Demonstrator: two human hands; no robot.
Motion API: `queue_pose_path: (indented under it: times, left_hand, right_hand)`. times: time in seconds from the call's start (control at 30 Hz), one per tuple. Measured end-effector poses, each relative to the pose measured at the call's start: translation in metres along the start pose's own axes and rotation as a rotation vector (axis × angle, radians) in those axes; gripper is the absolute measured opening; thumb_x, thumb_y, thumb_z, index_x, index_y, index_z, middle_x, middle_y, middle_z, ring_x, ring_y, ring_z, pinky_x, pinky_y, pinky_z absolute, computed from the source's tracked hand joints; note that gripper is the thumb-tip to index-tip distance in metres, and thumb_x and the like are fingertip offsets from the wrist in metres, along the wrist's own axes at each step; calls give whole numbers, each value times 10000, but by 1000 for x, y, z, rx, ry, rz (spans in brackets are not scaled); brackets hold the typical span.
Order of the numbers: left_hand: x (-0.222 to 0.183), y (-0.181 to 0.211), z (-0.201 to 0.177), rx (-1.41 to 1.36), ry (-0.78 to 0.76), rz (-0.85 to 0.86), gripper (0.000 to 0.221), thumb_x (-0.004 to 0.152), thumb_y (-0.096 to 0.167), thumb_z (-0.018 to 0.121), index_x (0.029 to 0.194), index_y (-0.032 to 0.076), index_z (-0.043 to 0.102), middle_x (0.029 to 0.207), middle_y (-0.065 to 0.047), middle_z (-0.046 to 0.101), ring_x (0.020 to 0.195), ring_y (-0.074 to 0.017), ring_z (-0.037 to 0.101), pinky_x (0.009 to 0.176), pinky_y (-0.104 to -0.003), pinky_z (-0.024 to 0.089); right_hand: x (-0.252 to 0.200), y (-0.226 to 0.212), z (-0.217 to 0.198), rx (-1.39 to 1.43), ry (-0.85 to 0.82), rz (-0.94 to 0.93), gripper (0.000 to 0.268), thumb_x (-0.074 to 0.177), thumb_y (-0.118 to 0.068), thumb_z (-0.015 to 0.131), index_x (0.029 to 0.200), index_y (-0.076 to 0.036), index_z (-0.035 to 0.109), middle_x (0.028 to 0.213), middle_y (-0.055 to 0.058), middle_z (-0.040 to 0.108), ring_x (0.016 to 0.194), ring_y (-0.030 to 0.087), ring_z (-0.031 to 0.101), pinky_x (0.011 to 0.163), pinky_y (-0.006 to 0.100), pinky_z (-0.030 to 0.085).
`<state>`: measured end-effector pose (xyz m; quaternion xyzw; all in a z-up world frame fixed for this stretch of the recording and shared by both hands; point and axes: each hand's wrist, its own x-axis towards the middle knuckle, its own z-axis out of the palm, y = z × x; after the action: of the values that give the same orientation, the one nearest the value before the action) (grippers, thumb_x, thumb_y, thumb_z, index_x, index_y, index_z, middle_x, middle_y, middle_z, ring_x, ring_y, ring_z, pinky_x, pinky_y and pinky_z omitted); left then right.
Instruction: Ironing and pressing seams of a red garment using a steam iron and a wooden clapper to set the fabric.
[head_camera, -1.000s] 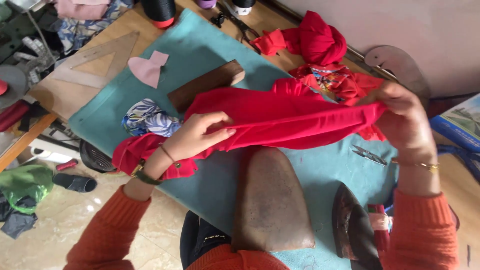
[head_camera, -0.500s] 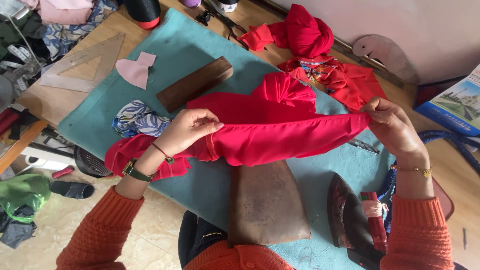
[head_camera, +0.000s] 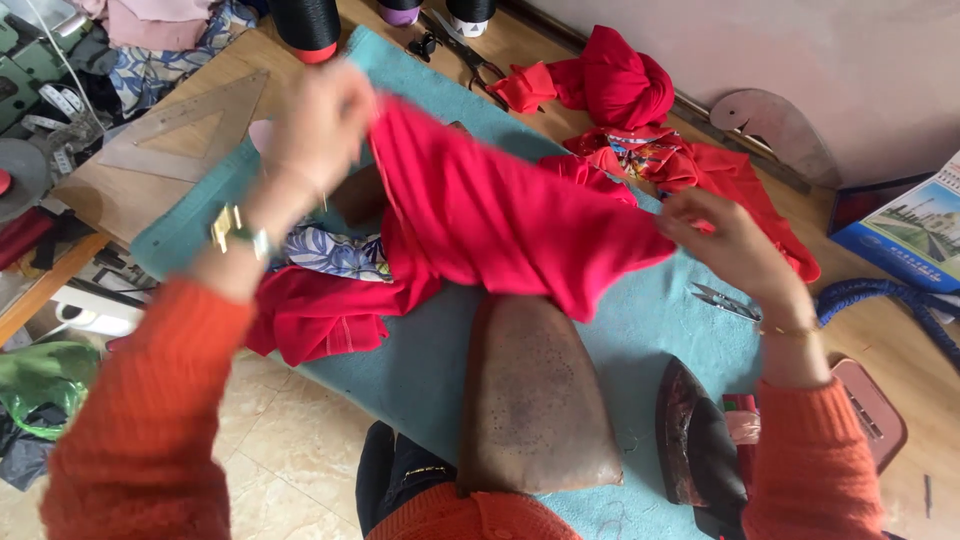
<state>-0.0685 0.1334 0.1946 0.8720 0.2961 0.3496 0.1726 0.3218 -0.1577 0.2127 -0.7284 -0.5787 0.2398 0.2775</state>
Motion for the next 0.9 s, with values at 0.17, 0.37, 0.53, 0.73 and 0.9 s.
queue_pose_path:
  times: [0.17,0.37,0.53,0.73,0.9]
  left_hand:
    - [39,-14,14,190,252,274,161,1057,0,590,938,102,623,863,-56,633,712,-234,604,556,-378,461]
    - [4,124,91,98,-135,544,91,1046,125,563,1063,184,631,1070,3,657,837,-245,672,649,-415,536]
    - [-68,170,226,-25,-484,790,164,1037,228,536,1167,252,634,1242,54,675,943,-252,728,728,-443,600]
    - [-180,100,248,-153,-490,555,496,955,293,696,1431,273,554,1607,-2,426,1394,-278,506,1078,-504,442]
    - [-229,29,233,-69,-289,280,525,922,330,700,1421,272,551,1578,-29,430,1379,-256,508,1135,-528,386]
  right_hand:
    - [38,-24,80,787,-433,-302,874,781,-545,794,1422,-39,481,1237,154,687,1140,232,669,1014,384,484]
    - [11,-106,270,635,-337,-537,405,992,-208,664,1349,-35,583,1202,112,646,1246,245,597,1055,418,482]
    - [-62,-98,267,623,-423,-350,565,983,-184,671,1474,-10,451,1419,213,508,1394,358,437,1158,537,349]
    - [-118,-61,204,163,-600,25,497,1051,-402,523,1445,-100,560,1378,136,631,1315,297,596,1115,459,432]
    - [-133,40,180,-122,-175,120,494,993,-413,617,1414,-156,592,1351,97,641,1264,299,622,1030,459,486]
